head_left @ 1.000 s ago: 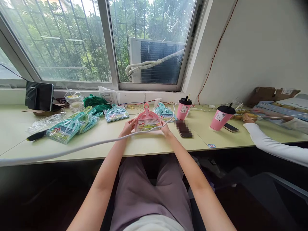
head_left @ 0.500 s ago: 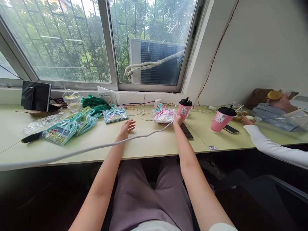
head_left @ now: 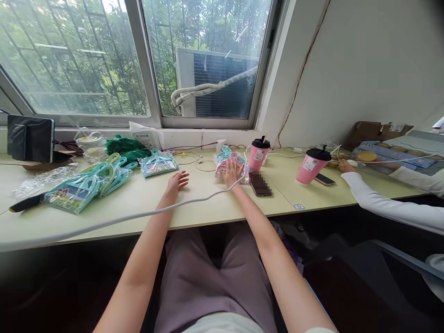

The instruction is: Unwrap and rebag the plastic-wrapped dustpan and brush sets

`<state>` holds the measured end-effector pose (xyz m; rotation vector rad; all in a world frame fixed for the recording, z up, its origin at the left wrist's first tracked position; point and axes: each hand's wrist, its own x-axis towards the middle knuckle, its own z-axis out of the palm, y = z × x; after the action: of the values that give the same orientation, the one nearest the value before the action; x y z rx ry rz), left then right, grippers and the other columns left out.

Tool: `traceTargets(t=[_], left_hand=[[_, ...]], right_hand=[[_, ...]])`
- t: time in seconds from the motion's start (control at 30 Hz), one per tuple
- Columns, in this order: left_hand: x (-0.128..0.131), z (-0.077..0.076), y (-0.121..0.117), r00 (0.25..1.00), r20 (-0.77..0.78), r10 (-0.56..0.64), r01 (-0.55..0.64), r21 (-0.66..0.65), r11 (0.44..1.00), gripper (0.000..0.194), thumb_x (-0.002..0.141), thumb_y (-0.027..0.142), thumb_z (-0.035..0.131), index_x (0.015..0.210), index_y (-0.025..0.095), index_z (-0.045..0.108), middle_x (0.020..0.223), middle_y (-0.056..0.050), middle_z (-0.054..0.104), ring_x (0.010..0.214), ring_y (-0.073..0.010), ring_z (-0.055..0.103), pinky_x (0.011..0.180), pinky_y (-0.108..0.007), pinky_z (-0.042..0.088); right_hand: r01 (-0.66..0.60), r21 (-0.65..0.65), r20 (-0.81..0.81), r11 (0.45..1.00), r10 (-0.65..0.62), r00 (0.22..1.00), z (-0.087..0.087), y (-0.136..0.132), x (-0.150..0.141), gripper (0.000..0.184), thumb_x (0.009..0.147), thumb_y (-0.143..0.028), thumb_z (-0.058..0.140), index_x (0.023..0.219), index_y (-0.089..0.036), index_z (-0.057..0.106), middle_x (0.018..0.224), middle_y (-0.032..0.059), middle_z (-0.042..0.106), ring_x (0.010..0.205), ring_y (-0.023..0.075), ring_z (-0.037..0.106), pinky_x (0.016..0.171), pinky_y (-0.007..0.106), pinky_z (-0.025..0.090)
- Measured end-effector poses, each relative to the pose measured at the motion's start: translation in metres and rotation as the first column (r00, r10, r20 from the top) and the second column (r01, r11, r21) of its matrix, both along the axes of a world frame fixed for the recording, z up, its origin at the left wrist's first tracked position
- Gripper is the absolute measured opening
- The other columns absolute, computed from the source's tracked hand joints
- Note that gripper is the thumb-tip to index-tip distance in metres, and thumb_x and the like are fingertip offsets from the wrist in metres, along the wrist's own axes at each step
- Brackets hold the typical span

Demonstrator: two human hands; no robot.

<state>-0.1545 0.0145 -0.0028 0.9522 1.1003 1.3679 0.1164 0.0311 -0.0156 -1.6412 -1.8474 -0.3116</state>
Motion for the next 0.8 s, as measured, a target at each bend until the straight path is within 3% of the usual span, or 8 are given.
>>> traceTargets(t=[0.1,0.2,0.33,0.47,0.57,0.67,0.8], left_hand=[[0.0,0.001,-0.002,1.0,-0.011,-0.001,0.001,-0.008,1.0,0.025,0.091,0.029,0.052,0.106,0.015,0.066,0.117,-0.015,0.07,0.08,-0.0157,0.069,0.073,-0.027,0.056],[0.0,0.001,-0.002,1.0,-0.023,-0.007,0.007,-0.002,1.0,0.025,0.091,0.03,0.052,0.105,0.015,0.066,0.116,-0.015,0.07,0.08,-0.0154,0.069,0.073,-0.027,0.056],[0.001,-0.003,-0.001,0.999,-0.046,-0.004,0.005,0.012,1.0,0.025,0.088,0.032,0.056,0.105,0.016,0.066,0.113,-0.014,0.072,0.081,-0.0168,0.069,0.074,-0.028,0.056],[0.001,-0.008,0.002,0.997,-0.076,-0.029,0.031,0.034,0.999,0.027,0.088,0.034,0.057,0.106,0.016,0.066,0.113,-0.015,0.072,0.082,-0.0178,0.069,0.073,-0.029,0.056],[0.0,-0.01,0.004,0.995,-0.084,-0.044,0.047,0.031,0.998,0.028,0.087,0.035,0.058,0.106,0.016,0.066,0.114,-0.015,0.071,0.082,-0.0182,0.069,0.072,-0.029,0.056],[0.0,-0.009,0.004,0.995,-0.093,-0.045,0.047,0.021,0.999,0.028,0.086,0.036,0.06,0.104,0.015,0.065,0.112,-0.015,0.071,0.081,-0.0182,0.068,0.07,-0.028,0.056],[0.006,-0.008,0.001,0.978,-0.208,-0.016,0.024,0.033,0.999,0.023,0.084,0.033,0.061,0.098,0.016,0.066,0.103,-0.014,0.073,0.077,-0.0179,0.067,0.066,-0.028,0.055]], right_hand=[[-0.053,-0.117,0.005,0.992,0.054,0.999,-0.016,0.004,-0.018,0.053,0.099,-0.038,0.039,0.148,-0.016,0.04,0.161,0.0126,0.029,0.15,0.0321,0.019,0.119,0.065,0.002],[-0.147,-0.218,-0.021,0.965,0.146,0.989,-0.02,0.013,-0.007,0.05,0.098,-0.035,0.036,0.146,-0.024,0.044,0.161,0.0068,0.031,0.15,0.0308,0.023,0.12,0.061,0.016],[-0.29,-0.215,0.05,0.933,0.307,0.95,-0.015,0.02,0.028,0.047,0.099,-0.031,0.029,0.141,-0.023,0.051,0.157,0.0075,0.038,0.148,0.027,0.029,0.12,0.057,0.02],[-0.395,-0.175,0.135,0.902,0.42,0.898,-0.009,0.013,0.036,0.042,0.096,-0.04,0.047,0.132,-0.021,0.057,0.152,0.012,0.045,0.144,0.0277,0.038,0.117,0.054,0.029],[-0.445,-0.202,0.199,0.873,0.481,0.854,-0.004,0.004,0.029,0.045,0.091,-0.04,0.057,0.132,-0.023,0.055,0.153,0.0117,0.044,0.143,0.0279,0.038,0.117,0.054,0.027],[-0.445,-0.271,0.233,0.854,0.506,0.83,0.002,0.001,0.026,0.043,0.093,-0.034,0.053,0.134,-0.024,0.054,0.155,0.0109,0.041,0.145,0.0287,0.036,0.118,0.06,0.021],[-0.362,-0.34,0.212,0.868,0.446,0.87,0.005,0.003,0.033,0.043,0.094,-0.022,0.045,0.135,-0.026,0.056,0.158,0.0081,0.036,0.147,0.031,0.031,0.117,0.063,0.023]])
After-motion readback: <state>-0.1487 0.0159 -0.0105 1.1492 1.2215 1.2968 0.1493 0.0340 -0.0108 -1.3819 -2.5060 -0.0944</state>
